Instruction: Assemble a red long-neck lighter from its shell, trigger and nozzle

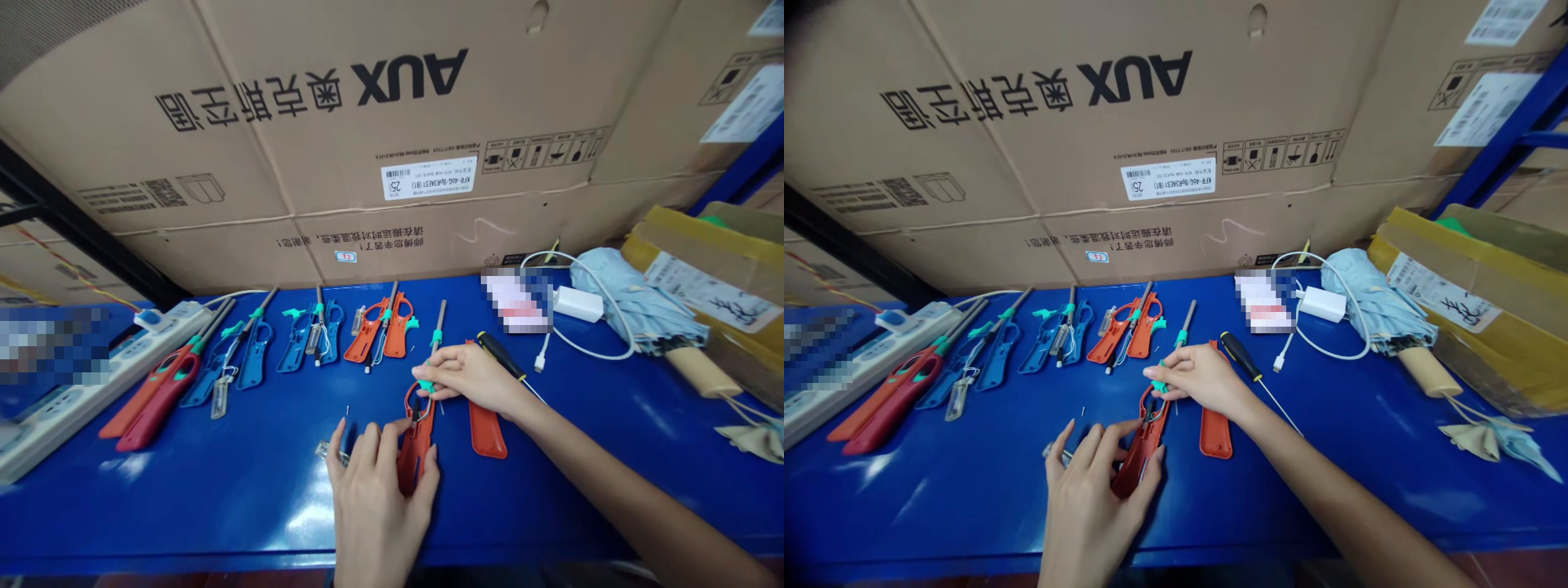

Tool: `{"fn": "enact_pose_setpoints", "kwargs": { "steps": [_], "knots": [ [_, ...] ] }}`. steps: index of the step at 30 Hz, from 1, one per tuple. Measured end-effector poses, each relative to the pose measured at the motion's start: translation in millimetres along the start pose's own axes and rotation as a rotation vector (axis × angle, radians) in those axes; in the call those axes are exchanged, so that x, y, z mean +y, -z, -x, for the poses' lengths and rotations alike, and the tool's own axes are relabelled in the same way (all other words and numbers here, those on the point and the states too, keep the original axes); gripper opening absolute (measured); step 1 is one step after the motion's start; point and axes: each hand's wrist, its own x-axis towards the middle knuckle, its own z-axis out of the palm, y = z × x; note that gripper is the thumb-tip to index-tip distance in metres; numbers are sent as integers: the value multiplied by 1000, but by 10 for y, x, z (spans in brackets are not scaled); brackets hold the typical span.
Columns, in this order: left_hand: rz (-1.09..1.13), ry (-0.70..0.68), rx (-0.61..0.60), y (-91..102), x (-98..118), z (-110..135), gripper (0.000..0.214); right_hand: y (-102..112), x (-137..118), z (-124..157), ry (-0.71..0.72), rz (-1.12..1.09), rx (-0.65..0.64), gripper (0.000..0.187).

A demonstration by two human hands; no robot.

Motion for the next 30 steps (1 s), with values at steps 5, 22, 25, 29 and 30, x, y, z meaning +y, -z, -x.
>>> {"fn": "enact_pose_setpoints", "kwargs": {
  "steps": [5, 22, 25, 29, 30],
  "knots": [
    [3, 15, -18, 4, -3, 13, 15, 17, 15, 12, 126, 175, 2, 31],
    [17, 32, -20, 11, 10, 1, 14, -42, 84, -39, 214, 353, 150, 26],
    [19, 30, -16, 16, 14, -2, 14, -51, 78, -31, 201, 344, 141, 27],
    [25, 27, -17, 15, 11, 0, 14, -17, 67, -25, 201, 299, 167, 31],
    [25, 29, -17, 14, 10, 0, 14, -1, 67, -25, 208, 304, 176, 31]
  ]
}}
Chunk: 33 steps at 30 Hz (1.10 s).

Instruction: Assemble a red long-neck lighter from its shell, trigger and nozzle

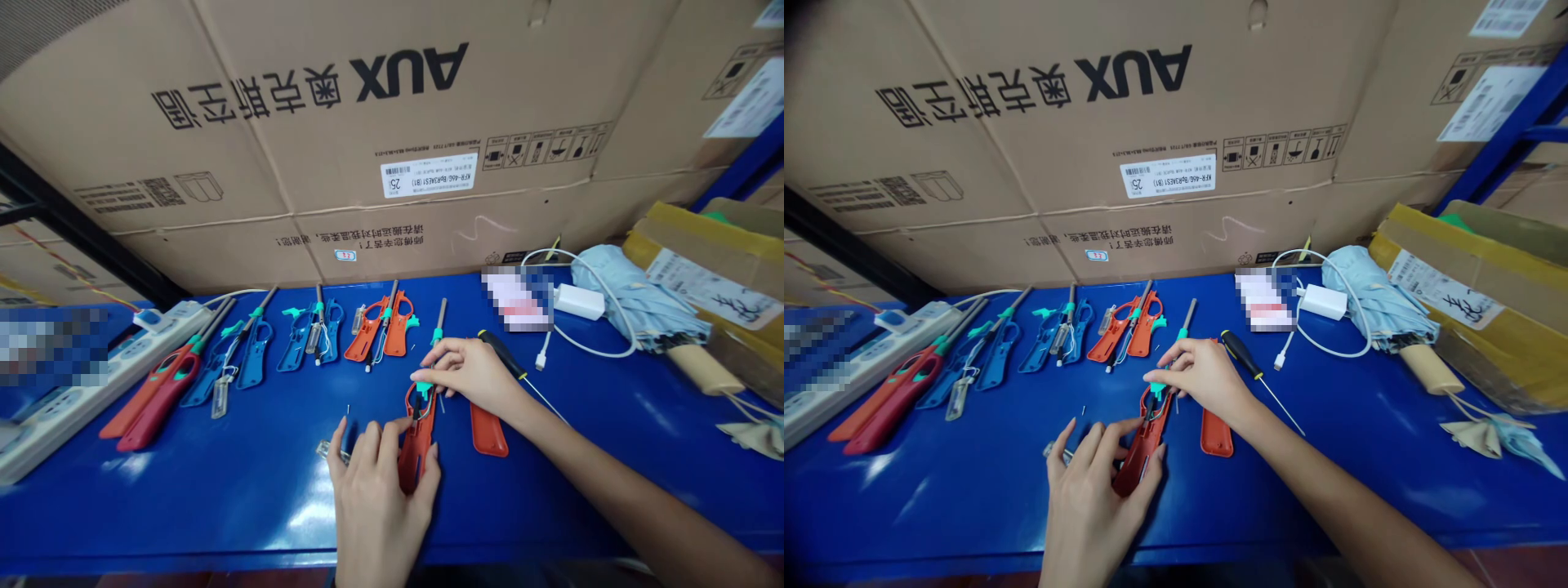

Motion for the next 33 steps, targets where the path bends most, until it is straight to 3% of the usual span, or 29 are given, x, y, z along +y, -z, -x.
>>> {"fn": "enact_pose_setpoints", "kwargs": {
  "steps": [6, 10, 15, 20, 29, 33],
  "knots": [
    [-18, -6, -12, -3, -2, -4, 14, 26, 47, -1, 19, 13, -83, 29],
    [-48, -31, -11, -13, -22, 6, 26, 28, 40, 0, 5, 24, -53, 30],
    [-74, -38, -15, -15, -27, 18, 29, 88, 10, -10, -134, 109, -38, 24],
    [-88, -54, 13, -8, -19, 20, 23, 159, 25, -31, -231, 83, -103, 5],
    [-79, -44, 26, -8, -19, 25, 18, 123, 61, -69, -169, 48, -25, 12],
    [-74, -47, 17, -13, -19, 24, 19, 103, 70, -77, -122, -108, -120, 15]
  ]
}}
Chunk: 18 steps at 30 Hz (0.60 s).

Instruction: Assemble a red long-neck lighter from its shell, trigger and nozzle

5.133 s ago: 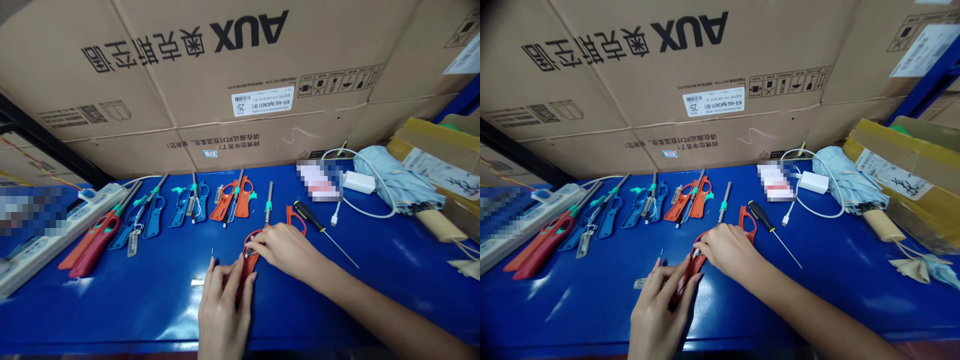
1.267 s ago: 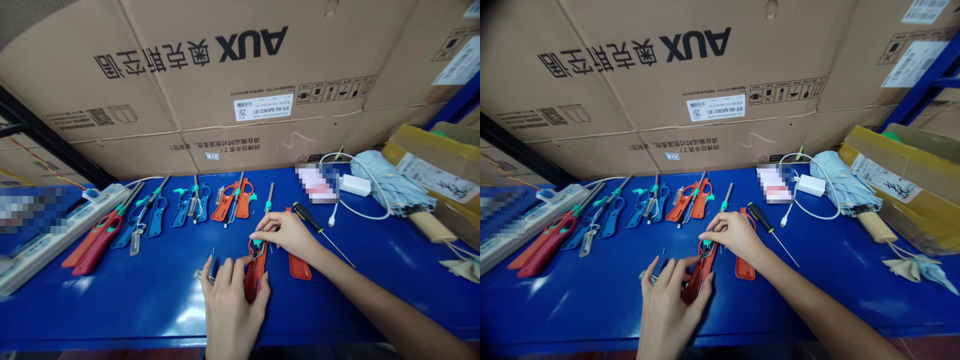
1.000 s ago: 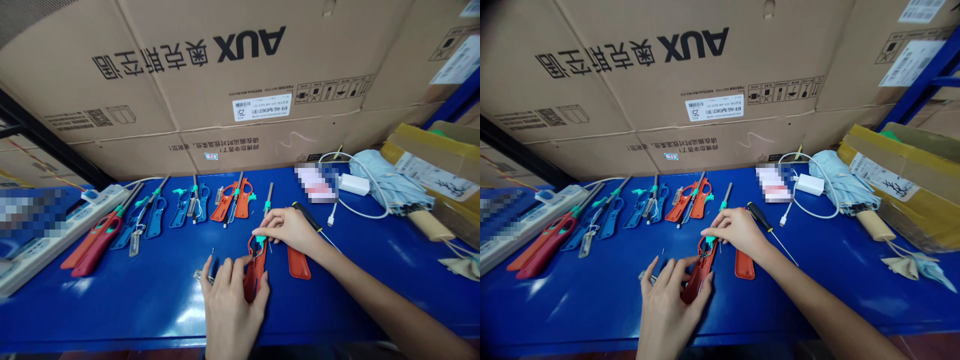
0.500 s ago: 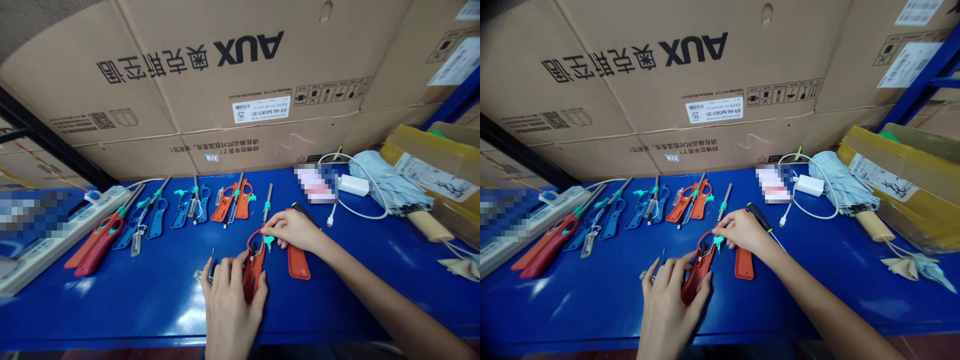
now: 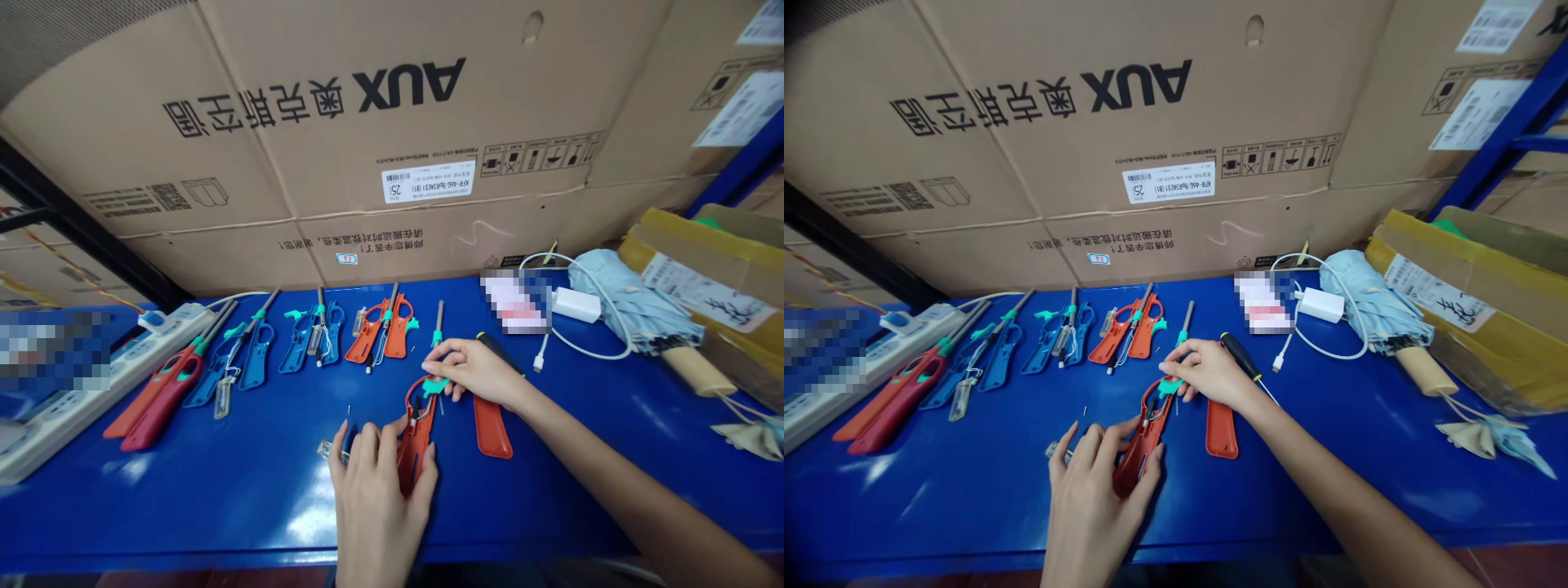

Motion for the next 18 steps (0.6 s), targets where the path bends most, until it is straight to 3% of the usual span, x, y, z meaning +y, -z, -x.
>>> {"fn": "enact_pose_setpoints", "kwargs": {
  "steps": [6, 12, 18],
  "knots": [
    [13, 6, 8, 7, -4, 17, 18, -39, -81, 53, -95, -162, -68, 21],
    [4, 1, 10, 0, -8, 13, 18, -42, -83, 87, 38, 56, -96, 46],
    [4, -1, 5, -8, -19, 15, 19, -55, -11, 56, 101, 56, -92, 17]
  ]
}}
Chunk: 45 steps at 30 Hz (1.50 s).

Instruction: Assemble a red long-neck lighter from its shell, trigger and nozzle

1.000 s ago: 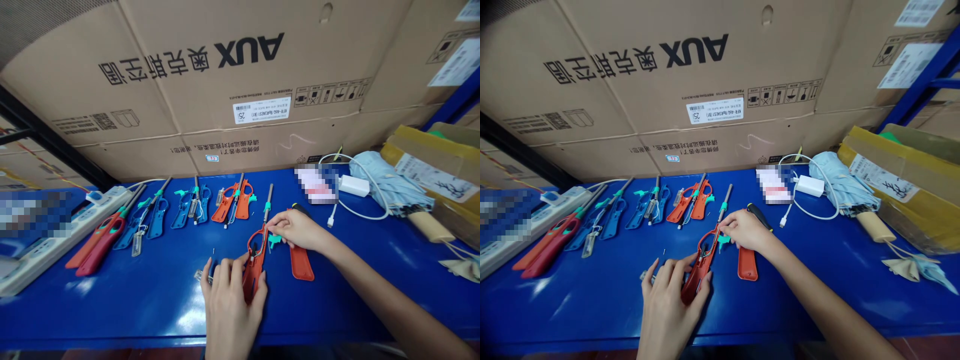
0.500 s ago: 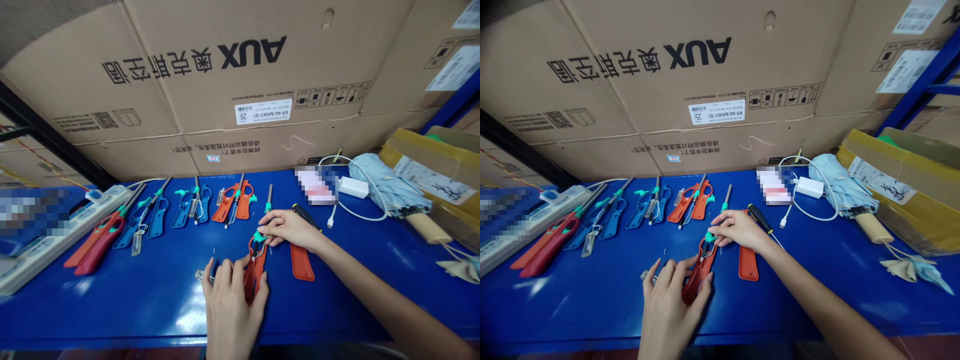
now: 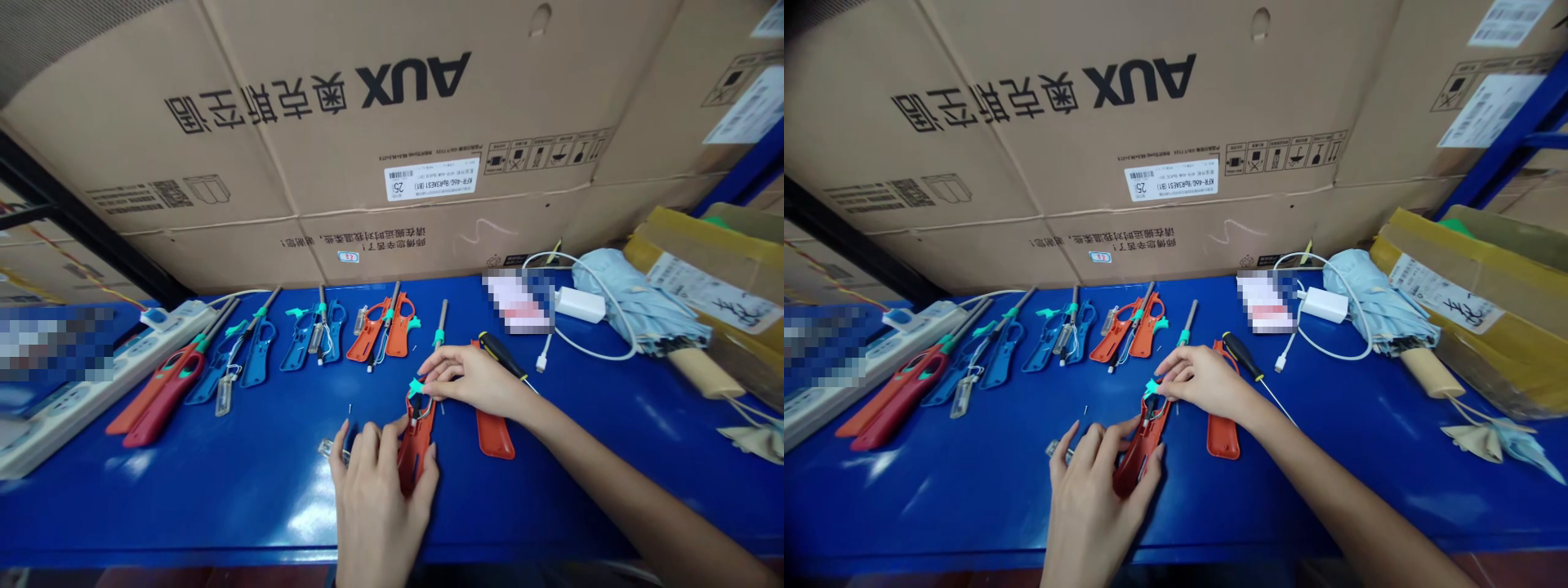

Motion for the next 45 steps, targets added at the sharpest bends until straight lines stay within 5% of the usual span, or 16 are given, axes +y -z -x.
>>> {"fn": "enact_pose_setpoints", "kwargs": {
  "steps": [7, 12, 27, 37, 45],
  "knots": [
    [30, 10, 1, 6, -14, 10, 22, 198, -62, -7, -163, -249, -118, 29],
    [63, 31, 29, -4, -27, 36, 26, 315, -83, 20, -187, -236, -240, 33],
    [81, 22, 80, 4, -5, 47, 26, 228, -103, -3, -128, -188, -130, 25],
    [134, 28, 81, 1, 3, 65, 29, 199, -56, -13, -145, -191, -216, 30],
    [51, 24, 107, 19, 20, 31, 19, 60, 38, -33, 23, -51, -145, 31]
  ]
}}
